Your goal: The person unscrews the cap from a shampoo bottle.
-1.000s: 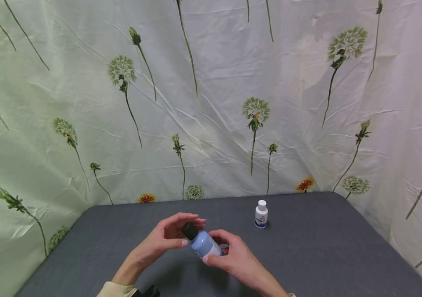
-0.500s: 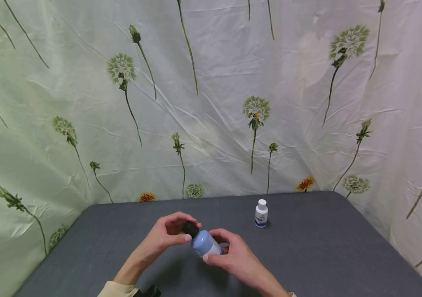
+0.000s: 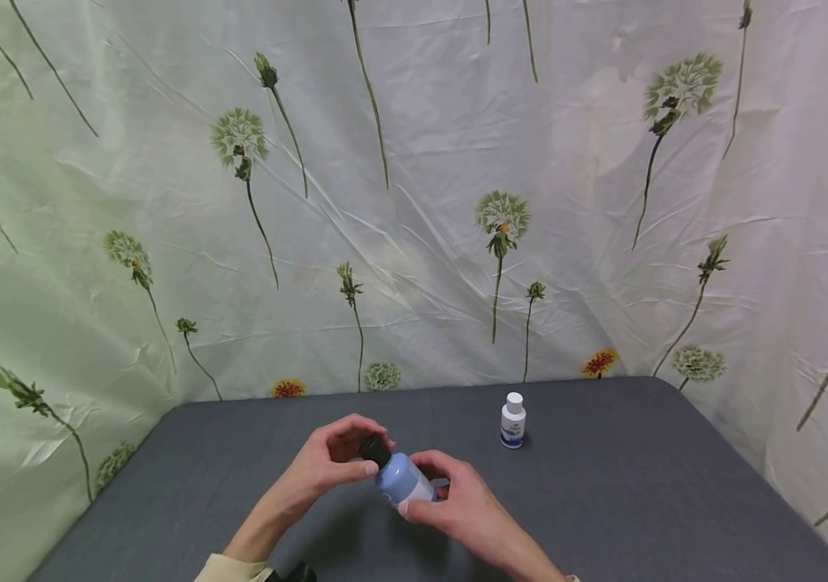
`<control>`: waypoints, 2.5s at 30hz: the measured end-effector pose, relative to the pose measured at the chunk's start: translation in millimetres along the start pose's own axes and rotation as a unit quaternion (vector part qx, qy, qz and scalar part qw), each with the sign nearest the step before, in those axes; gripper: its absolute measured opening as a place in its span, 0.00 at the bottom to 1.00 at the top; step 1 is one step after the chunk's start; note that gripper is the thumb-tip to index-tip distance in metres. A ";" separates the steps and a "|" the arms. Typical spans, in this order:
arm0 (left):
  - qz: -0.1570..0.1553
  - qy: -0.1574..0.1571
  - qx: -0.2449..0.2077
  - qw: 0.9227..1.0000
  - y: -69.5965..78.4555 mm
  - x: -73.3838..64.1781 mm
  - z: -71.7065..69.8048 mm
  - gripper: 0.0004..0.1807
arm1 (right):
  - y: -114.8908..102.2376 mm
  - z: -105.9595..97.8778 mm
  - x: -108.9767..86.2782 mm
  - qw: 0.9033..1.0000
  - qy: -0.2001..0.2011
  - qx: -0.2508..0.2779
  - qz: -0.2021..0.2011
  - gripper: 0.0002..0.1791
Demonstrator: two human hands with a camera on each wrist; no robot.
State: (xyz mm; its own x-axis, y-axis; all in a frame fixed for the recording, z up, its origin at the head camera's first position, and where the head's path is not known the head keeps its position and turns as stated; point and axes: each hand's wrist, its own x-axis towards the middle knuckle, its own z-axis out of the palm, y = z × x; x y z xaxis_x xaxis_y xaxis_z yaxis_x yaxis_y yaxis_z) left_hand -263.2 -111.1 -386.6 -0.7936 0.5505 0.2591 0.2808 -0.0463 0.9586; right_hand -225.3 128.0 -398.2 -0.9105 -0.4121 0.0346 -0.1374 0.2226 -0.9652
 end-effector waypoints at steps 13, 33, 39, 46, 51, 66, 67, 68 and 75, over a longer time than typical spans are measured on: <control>0.007 -0.055 -0.050 0.997 1.2 -3.9 -7.1 0.21 | 0.9 0.7 -1.0 1.000 -0.001 0.001 -0.009 0.27; -0.002 -0.007 -0.010 1.000 3.6 -2.0 -8.4 0.18 | 2.1 2.0 -1.7 1.000 -0.003 0.001 -0.018 0.26; 0.004 -0.009 -0.010 1.000 3.8 -1.8 -9.7 0.18 | 1.4 1.1 -0.7 1.000 -0.001 0.001 -0.007 0.27; 0.008 0.003 -0.010 1.000 4.6 -3.3 -11.8 0.18 | 1.6 1.1 -0.8 1.000 -0.001 -0.002 -0.010 0.27; 0.007 0.013 -0.019 1.000 6.8 -3.8 -13.8 0.18 | 2.2 0.7 -0.1 1.000 0.002 -0.003 -0.005 0.27; 0.003 0.032 0.006 0.999 9.8 -4.6 -17.2 0.19 | 1.1 0.2 -0.1 1.000 0.019 -0.014 -0.009 0.28; 0.002 0.033 0.006 0.999 9.6 -4.7 -17.5 0.19 | 1.1 0.3 -0.3 1.000 0.020 -0.014 -0.011 0.28; 0.002 0.033 0.004 0.999 9.5 -4.8 -17.7 0.19 | 1.1 0.4 -0.6 1.000 0.021 -0.013 -0.013 0.28; 0.006 0.048 -0.008 0.999 7.7 -4.2 -19.4 0.19 | 0.8 1.5 -1.8 0.999 0.032 -0.012 -0.018 0.29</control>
State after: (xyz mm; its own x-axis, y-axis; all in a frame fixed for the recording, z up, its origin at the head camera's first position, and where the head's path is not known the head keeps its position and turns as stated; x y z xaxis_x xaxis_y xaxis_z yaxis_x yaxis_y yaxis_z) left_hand -268.2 -129.9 -378.0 -0.8385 0.4677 0.2795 0.2827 -0.0651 0.9570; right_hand -223.2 127.6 -399.5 -0.9281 -0.3621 0.0864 -0.1789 0.2303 -0.9565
